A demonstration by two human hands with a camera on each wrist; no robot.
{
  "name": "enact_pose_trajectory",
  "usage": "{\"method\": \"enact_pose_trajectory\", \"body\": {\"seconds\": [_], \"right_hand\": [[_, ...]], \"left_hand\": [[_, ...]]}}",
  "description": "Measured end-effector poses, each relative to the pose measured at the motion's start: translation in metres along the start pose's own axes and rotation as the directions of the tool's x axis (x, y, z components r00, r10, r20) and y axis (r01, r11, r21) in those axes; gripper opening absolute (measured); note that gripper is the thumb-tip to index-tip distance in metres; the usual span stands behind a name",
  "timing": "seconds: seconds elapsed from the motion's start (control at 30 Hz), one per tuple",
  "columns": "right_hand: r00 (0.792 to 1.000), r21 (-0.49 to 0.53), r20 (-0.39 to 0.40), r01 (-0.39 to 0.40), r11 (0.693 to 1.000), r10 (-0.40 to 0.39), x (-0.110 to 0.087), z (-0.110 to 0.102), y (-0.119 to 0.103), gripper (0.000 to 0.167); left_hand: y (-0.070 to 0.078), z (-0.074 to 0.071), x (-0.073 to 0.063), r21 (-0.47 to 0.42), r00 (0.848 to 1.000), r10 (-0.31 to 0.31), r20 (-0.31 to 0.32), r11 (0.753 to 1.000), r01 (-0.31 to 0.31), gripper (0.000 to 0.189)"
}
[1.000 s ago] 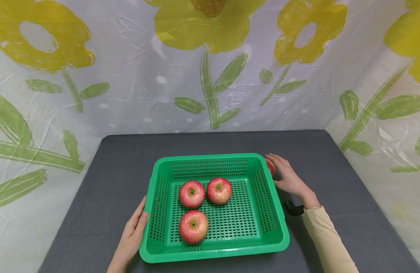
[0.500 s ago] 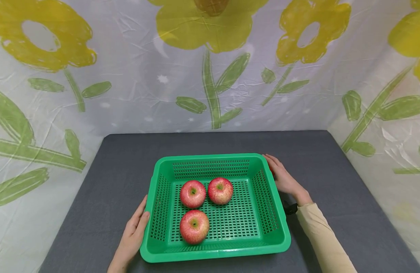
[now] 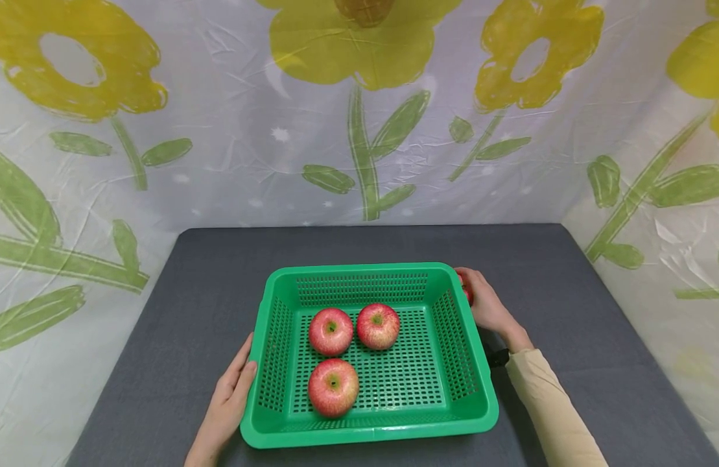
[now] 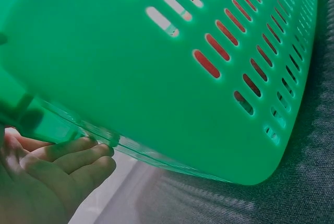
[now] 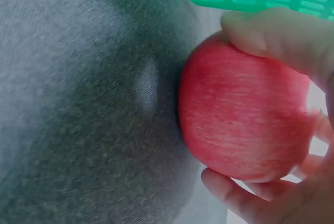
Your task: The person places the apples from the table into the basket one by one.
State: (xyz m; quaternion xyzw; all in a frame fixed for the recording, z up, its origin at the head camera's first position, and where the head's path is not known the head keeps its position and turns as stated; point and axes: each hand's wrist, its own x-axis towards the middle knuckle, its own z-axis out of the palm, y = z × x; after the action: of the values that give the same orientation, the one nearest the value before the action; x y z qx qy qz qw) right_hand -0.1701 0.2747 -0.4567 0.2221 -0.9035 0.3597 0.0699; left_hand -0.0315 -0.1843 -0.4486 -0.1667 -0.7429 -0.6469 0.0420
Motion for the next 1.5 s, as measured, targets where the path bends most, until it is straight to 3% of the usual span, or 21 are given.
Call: {"method": "enact_pose_trajectory", "body": {"seconds": [0.2,0.4,0.57,0.73,0.9,1.07,1.2,1.5], "right_hand": [[0.986,0.005,-0.085,-0.146,0.989,0.146,-0.008,-0.012,-0.002,0.074],[0.965,0.007,-0.138,-0.226,0.974,0.225,-0.014,-0.039,-0.013,0.077],[0.960,-0.003,-0.175,-0.220,0.975,0.217,-0.015,-0.065,-0.032,0.078],[0.977,-0.031,-0.163,-0.144,0.989,0.137,-0.012,-0.081,-0.059,0.082],[0.997,-0.042,-0.081,0.015,0.999,-0.018,-0.008,-0.079,-0.088,0.086],[0.989,-0.038,0.051,0.144,0.989,-0.142,-0.004,-0.067,-0.113,0.089],[0.964,-0.015,0.172,0.210,0.978,-0.204,-0.002,-0.052,-0.128,0.084],[0.869,0.103,0.395,0.280,0.954,-0.298,0.001,-0.015,-0.148,0.070]], "left_hand": [[0.002,0.000,-0.001,-0.004,1.000,-0.001,-0.001,1.000,0.001,0.046],[0.002,0.000,-0.001,-0.011,1.000,0.000,-0.001,1.000,0.000,0.046],[0.001,-0.001,-0.001,-0.027,1.000,0.008,0.001,1.000,-0.008,0.047],[0.001,-0.002,-0.001,-0.032,1.000,0.018,0.003,0.999,-0.018,0.046],[0.001,-0.002,-0.002,-0.034,1.000,0.021,0.000,0.999,-0.021,0.046],[0.001,-0.001,-0.001,-0.023,1.000,0.014,0.000,1.000,-0.014,0.046],[0.001,-0.001,-0.001,-0.012,1.000,0.010,-0.008,1.000,-0.010,0.046],[-0.001,0.000,0.000,-0.022,1.000,0.005,-0.002,1.000,-0.005,0.047]]}}
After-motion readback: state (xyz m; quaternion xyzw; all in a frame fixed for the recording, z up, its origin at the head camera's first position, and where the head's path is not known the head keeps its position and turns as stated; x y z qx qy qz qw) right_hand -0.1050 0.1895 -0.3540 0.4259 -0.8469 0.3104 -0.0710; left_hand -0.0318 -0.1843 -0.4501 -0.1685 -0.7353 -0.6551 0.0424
